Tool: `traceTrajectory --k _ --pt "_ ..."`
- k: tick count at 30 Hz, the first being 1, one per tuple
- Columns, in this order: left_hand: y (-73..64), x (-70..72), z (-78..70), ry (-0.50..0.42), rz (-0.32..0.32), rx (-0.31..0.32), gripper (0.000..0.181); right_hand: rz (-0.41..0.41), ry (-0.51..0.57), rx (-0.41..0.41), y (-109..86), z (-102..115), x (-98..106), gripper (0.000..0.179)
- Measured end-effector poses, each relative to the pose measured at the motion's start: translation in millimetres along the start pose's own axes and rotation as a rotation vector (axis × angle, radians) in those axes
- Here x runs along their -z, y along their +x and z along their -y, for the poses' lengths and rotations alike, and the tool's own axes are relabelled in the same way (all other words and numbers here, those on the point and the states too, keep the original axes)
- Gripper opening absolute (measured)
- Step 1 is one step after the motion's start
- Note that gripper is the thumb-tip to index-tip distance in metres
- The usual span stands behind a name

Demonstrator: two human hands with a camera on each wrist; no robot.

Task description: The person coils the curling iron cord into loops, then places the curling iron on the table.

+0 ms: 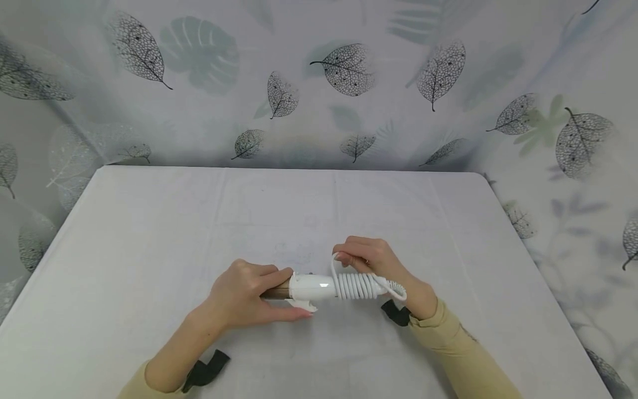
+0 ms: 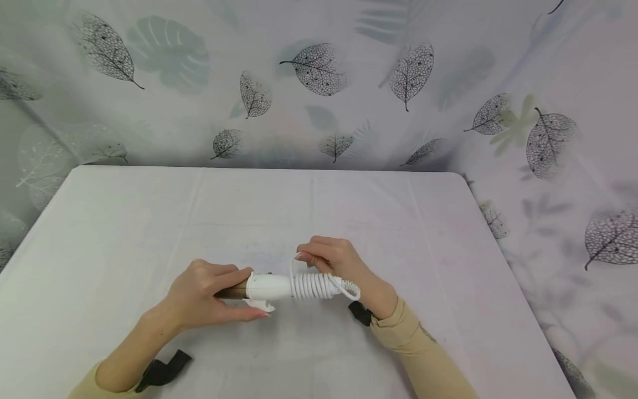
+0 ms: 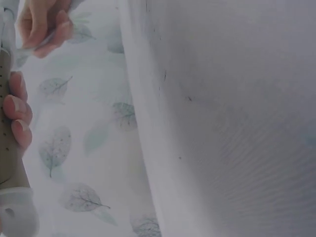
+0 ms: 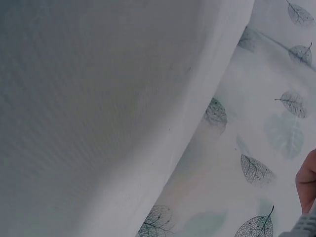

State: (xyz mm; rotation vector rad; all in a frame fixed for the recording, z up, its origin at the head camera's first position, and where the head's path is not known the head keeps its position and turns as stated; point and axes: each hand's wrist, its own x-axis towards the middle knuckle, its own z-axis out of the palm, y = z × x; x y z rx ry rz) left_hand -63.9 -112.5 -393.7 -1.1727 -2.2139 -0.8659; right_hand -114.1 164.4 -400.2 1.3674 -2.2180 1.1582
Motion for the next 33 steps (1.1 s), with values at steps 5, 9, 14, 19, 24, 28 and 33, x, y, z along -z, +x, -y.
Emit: traceTrajectory --k 5,9,14,19,24,28,33 --pt "0.3 -0.6 -1.2 0.023 -0.075 0.106 0.045 0.006 -0.052 -0.17 -2.7 8 -5 0.005" --pt "0.8 -1.8 -1.6 0.069 -0.12 0.205 0.05 0.069 -0.252 -0.293 -6.3 15 -9 0.014" --pt "2.0 -0.9 -0.6 0.168 -0.127 0.301 0.052 0.076 -0.344 -0.154 -5.0 14 -14 0.005" --pt "1.3 -0.2 1.1 0.247 -0.055 0.431 0.057 0.072 -0.32 -0.059 -3.6 14 -15 0.006" --pt "-0.6 -0.7 2.6 0.274 0.013 0.522 0.06 0.115 -0.364 -0.06 -4.1 17 -17 0.012" --pt "-1.5 -0.5 3.2 0.301 0.027 0.547 0.062 0.123 -0.42 -0.069 -5.0 18 -18 0.016" --pt "-1.4 0.0 2.8 0.311 0.085 0.609 0.062 0.168 -0.537 -0.02 -4.7 23 -17 0.021"
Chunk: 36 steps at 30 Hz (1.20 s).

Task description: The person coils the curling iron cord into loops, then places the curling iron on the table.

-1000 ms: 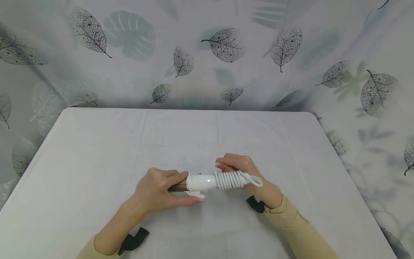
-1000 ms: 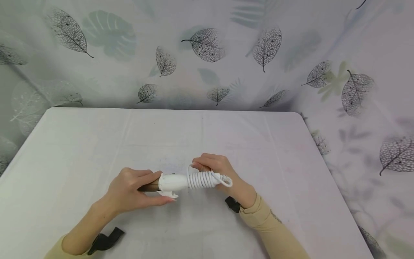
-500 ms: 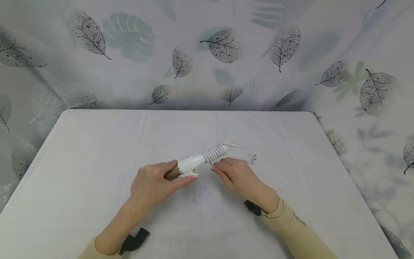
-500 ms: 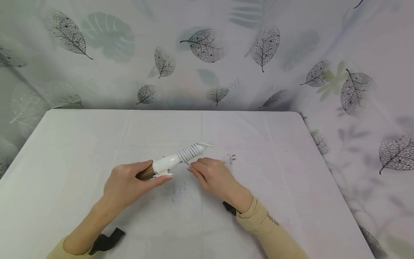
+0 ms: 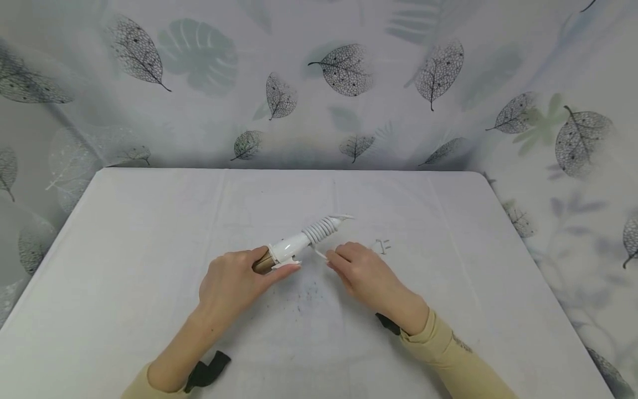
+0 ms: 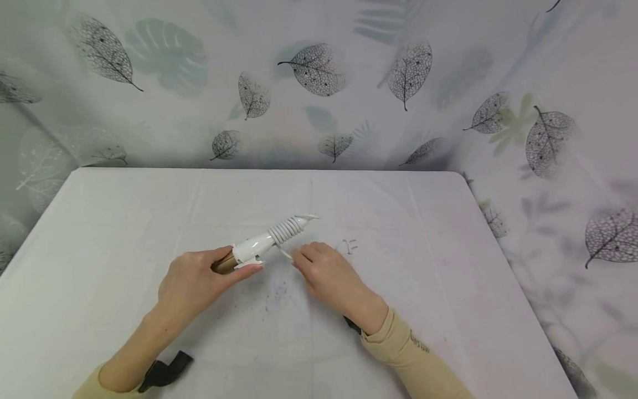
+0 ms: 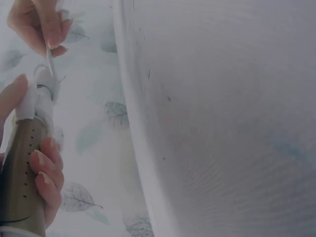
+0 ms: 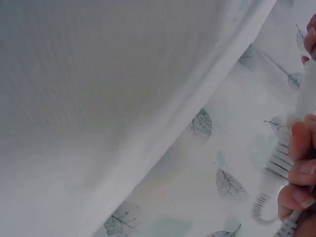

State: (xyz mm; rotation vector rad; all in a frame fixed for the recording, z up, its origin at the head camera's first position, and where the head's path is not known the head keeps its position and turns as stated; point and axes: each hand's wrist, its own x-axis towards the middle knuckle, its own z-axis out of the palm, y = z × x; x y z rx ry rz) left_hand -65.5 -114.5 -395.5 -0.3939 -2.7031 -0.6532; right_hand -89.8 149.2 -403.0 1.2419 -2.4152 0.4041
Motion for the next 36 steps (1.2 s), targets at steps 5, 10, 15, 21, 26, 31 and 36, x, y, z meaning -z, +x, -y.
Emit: traceTrajectory --k 5,10,15,21,26,31,36 --pt "-1.5 1.0 -1.4 -0.015 0.204 0.128 0.057 -0.008 -0.097 0.116 -0.1 1 6 0.023" --pt "-3.1 0.6 0.2 -0.038 0.319 0.089 0.058 -0.082 -0.109 0.153 1.6 -2 9 0.019" --pt "-5.2 -0.3 3.3 -0.045 0.314 -0.133 0.06 -0.12 -0.058 0.168 2.6 -2 13 0.011" --pt "-5.1 -1.3 3.7 -0.083 0.333 -0.335 0.061 -0.134 0.056 0.173 4.2 -5 14 0.016" --pt "-4.7 1.2 2.6 -0.132 0.347 -0.447 0.049 -0.135 0.244 0.202 4.7 -11 16 0.021" --pt "-5.4 2.5 -0.8 -0.207 0.303 -0.556 0.043 -0.052 0.458 0.232 3.7 -17 20 0.005" --pt "-3.9 3.5 -2.8 -0.292 0.199 -0.624 0.042 0.0 0.592 0.18 1.7 -21 23 0.006"
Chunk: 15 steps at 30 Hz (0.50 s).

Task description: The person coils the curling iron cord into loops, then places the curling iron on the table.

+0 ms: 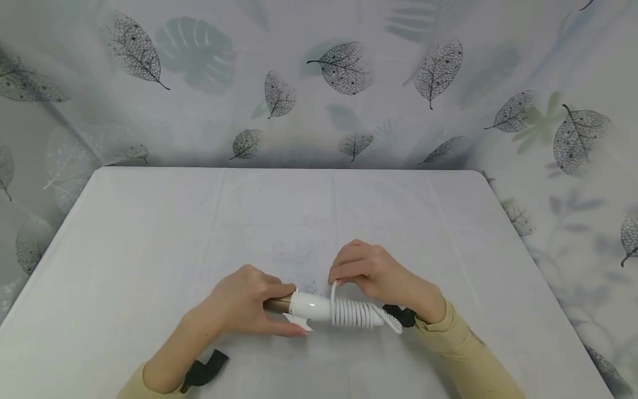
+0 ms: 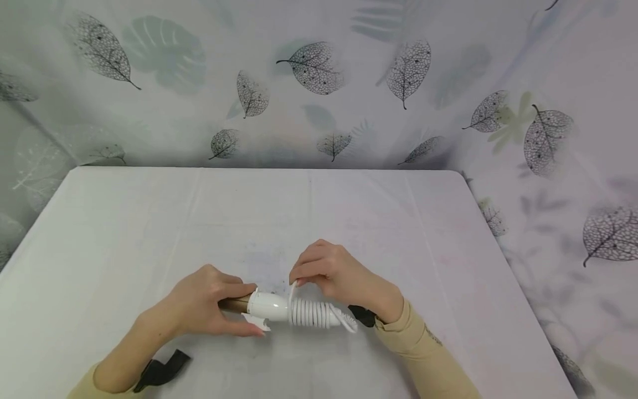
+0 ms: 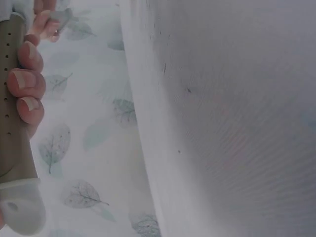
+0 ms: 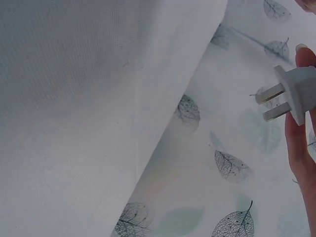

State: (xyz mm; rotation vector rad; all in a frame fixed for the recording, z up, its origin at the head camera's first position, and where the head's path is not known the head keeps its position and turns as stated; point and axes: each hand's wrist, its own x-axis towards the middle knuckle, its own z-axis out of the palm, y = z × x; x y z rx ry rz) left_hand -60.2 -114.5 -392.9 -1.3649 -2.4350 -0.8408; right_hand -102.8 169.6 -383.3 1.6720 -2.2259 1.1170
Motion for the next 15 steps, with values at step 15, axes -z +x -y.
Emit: traceTrajectory --k 15 --pt "2.7 5.0 1.6 -0.056 -0.185 -0.02 0.04 -0.106 -0.034 0.03 3.8 -5.2 -2.0 0.023"
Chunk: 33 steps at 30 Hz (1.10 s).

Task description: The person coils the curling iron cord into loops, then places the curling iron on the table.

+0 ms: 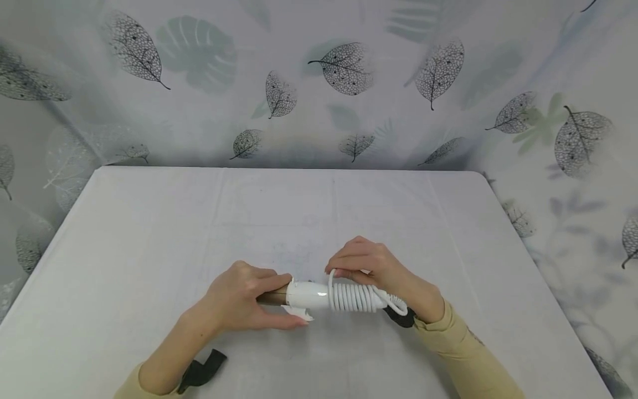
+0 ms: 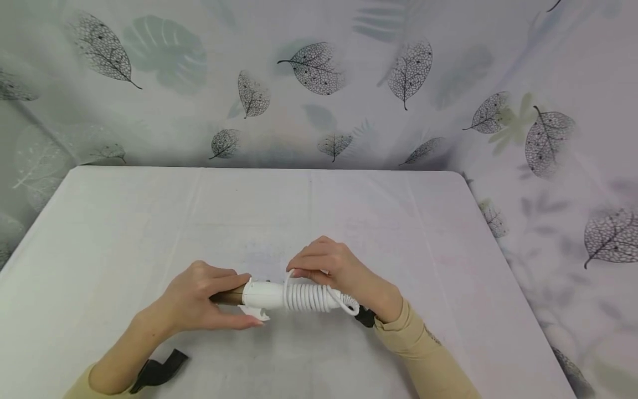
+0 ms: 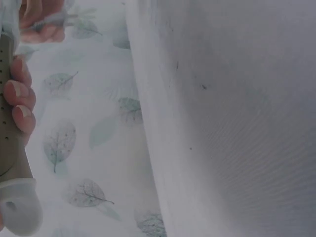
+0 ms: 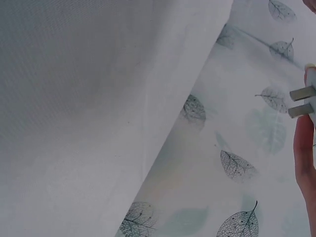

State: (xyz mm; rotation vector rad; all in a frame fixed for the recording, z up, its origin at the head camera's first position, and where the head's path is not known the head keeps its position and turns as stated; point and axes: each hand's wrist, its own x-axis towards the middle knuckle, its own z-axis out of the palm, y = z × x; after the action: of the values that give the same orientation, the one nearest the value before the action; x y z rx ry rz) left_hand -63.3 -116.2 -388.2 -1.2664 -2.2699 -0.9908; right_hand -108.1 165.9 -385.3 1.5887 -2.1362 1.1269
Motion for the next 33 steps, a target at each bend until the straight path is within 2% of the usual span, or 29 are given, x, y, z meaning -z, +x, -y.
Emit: traceTrajectory --k 2,4,7,9,14,16,18,21,24,26,30,33 --pt "0.7 -0.6 -0.7 0.002 -0.031 0.017 0.039 -0.029 -0.02 -0.019 -0.2 1 -2 0.024" --pt "0.8 -0.9 -1.3 0.013 -0.044 0.056 0.039 -0.052 -0.03 -0.075 -0.9 2 -4 0.021" --pt "0.4 -0.9 -1.8 0.025 -0.039 0.12 0.039 -0.062 -0.044 -0.171 -0.9 4 -9 0.013" --pt "0.4 -0.5 -2.1 0.014 -0.031 0.162 0.04 -0.061 -0.059 -0.225 0.1 5 -12 0.015" --pt "1.0 1.6 -2.5 -0.122 -0.015 0.257 0.035 -0.061 0.113 -0.325 0.2 7 -18 0.037" --pt "1.3 3.2 -2.3 -0.17 0.006 0.305 0.031 -0.069 0.141 -0.365 -0.5 8 -20 0.039" --pt "1.8 4.9 -1.9 -0.182 0.037 0.352 0.027 -0.084 0.08 -0.414 -1.6 8 -22 0.037" --pt "3.8 6.1 -2.3 -0.146 0.077 0.415 0.032 -0.102 -0.036 -0.529 -1.4 10 -25 0.025" --pt "5.8 4.0 -1.9 -0.102 0.101 0.486 0.036 -0.104 -0.048 -0.658 0.0 12 -26 0.013" --pt "6.5 0.8 -0.5 -0.074 0.126 0.536 0.034 -0.101 -0.031 -0.715 1.1 14 -28 0.007" --pt "5.9 -3.7 2.2 -0.035 0.209 0.629 0.025 -0.074 -0.037 -0.733 1.2 15 -35 0.015" --pt "4.6 -4.0 2.1 -0.017 0.275 0.681 0.022 -0.005 -0.097 -0.715 -0.4 16 -43 0.015"
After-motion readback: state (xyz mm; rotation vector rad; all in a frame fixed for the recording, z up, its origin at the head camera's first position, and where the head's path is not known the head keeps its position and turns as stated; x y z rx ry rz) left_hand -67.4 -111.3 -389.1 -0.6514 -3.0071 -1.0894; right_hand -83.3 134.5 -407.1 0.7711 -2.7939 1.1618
